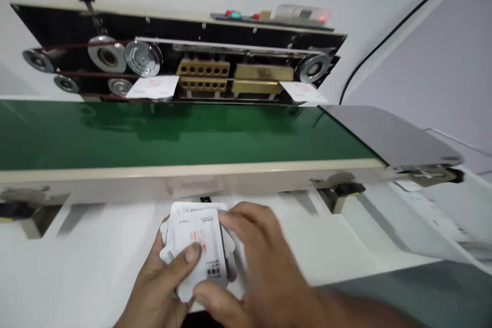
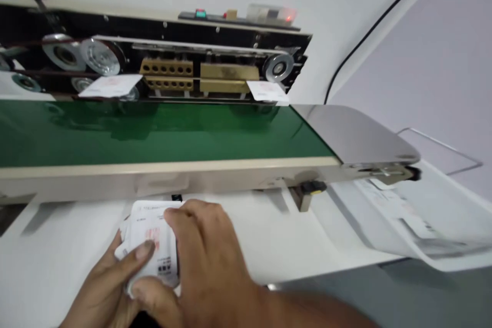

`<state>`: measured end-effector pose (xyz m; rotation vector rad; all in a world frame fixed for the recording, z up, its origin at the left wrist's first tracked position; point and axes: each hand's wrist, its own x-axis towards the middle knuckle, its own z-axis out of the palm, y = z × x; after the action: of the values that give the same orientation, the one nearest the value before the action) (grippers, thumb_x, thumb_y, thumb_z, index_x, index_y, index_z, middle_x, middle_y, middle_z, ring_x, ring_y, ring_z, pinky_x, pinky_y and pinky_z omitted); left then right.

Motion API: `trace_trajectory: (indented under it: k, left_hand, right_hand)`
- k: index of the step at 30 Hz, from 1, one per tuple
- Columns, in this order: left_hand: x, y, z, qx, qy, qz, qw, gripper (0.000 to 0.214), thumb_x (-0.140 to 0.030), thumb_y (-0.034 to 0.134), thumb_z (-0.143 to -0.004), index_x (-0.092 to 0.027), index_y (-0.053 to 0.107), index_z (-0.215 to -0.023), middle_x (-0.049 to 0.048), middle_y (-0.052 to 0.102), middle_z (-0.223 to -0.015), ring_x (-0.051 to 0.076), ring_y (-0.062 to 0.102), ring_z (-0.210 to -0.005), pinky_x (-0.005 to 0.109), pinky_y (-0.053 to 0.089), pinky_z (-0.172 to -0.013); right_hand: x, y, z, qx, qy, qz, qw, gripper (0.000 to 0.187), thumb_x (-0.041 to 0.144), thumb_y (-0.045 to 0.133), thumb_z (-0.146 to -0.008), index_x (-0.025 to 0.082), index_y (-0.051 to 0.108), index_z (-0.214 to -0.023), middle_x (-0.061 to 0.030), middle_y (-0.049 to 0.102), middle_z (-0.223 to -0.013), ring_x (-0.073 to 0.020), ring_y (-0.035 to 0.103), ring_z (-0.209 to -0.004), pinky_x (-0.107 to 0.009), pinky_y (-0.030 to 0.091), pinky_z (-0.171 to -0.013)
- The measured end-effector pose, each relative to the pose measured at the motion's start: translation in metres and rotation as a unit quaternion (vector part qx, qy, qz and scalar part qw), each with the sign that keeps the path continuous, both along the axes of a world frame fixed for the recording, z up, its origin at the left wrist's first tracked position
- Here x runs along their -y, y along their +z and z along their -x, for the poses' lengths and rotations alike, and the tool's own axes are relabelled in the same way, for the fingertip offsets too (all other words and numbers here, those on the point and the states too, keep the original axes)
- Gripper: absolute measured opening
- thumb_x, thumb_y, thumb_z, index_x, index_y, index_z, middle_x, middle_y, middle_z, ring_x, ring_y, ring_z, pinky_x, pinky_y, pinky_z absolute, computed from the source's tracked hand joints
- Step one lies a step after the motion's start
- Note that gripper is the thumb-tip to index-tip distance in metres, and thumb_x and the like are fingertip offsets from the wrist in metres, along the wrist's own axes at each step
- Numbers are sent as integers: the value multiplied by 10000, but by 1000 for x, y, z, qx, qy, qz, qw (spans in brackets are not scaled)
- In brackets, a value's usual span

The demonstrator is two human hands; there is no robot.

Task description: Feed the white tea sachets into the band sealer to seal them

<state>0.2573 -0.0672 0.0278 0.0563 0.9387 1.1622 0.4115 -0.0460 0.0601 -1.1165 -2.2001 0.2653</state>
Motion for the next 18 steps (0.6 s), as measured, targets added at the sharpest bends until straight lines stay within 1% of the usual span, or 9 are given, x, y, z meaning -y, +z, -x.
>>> trace_trajectory:
  k: [1, 2, 4, 6, 8, 10, 13, 15, 18]
  left_hand:
    - [0, -1, 1, 16, 11, -13, 1000, 627, -164, 771, -782, -289, 461, -1313, 23, 739, -883, 171, 712, -774, 277, 564, -755]
    - [0, -2, 2, 19, 18, -18, 1000, 574, -156, 755, -796, -265, 480, -1288, 34, 737, -889, 171, 711, -790, 288, 563, -788]
    - [0, -2, 4, 10, 30, -4, 999, 515, -155, 728, -820, -257, 498, -1269, 29, 733, -879, 161, 708, -790, 274, 567, -789]
    - [0, -2, 5, 23, 40, 8, 999, 519, -201, 727, -824, -282, 508, -1288, 14, 728, -874, 154, 708, -776, 235, 575, -747]
    - [0, 0, 6, 55, 45, 16, 997, 517, -244, 727, -818, -296, 525, -1290, 16, 728, -892, 163, 712, -788, 217, 580, -708]
    - [1, 2, 7, 64, 38, 21, 997, 518, -224, 722, -810, -280, 531, -1289, 45, 734, -920, 198, 719, -831, 261, 595, -717]
    - [1, 4, 7, 21, 7, 47, 999, 585, -141, 727, -799, -248, 492, -1324, 73, 748, -945, 237, 727, -842, 373, 611, -768]
    - [1, 5, 6, -1, -6, 52, 999, 630, -127, 743, -795, -244, 462, -1346, 66, 752, -965, 240, 729, -831, 405, 615, -782]
    - [-1, 9, 4, -31, -12, 43, 999, 577, -152, 731, -826, -229, 455, -1326, 85, 747, -996, 275, 724, -869, 419, 629, -701]
  right_hand:
    - [7, -14, 9, -18, 14, 52, 998, 715, 338, 726, -776, 184, 305, -1333, -144, 432, -1206, -325, 466, -1126, -506, 495, -936]
    - [11, -25, 16, -44, 15, 93, 995, 749, 296, 726, -754, 186, 284, -1349, -141, 419, -1225, -318, 463, -1135, -510, 487, -952]
    - [10, -39, 25, -110, -13, 151, 982, 731, 202, 679, -741, 216, 284, -1356, -119, 424, -1236, -293, 478, -1139, -500, 479, -966]
    - [6, -42, 28, -168, -41, 194, 965, 674, 159, 628, -762, 249, 307, -1348, -96, 465, -1226, -265, 524, -1109, -475, 497, -945]
    - [4, -39, 26, -218, -57, 220, 949, 623, 167, 599, -814, 273, 308, -1355, -89, 510, -1245, -252, 566, -1100, -447, 524, -921]
    - [5, -37, 22, -265, -62, 225, 936, 591, 201, 573, -879, 291, 279, -1383, -86, 549, -1262, -241, 602, -1088, -415, 556, -886]
    - [10, -41, 19, -294, -60, 225, 927, 596, 234, 543, -934, 315, 222, -1429, -76, 587, -1245, -223, 640, -1042, -379, 590, -835]
    - [12, -47, 18, -283, -66, 210, 933, 609, 236, 526, -949, 317, 196, -1454, -85, 565, -1288, -234, 620, -1101, -411, 576, -900]
    - [13, -49, 11, -260, -114, 137, 949, 604, 245, 498, -963, 312, 185, -1476, -116, 463, -1408, -279, 527, -1251, -494, 511, -1013]
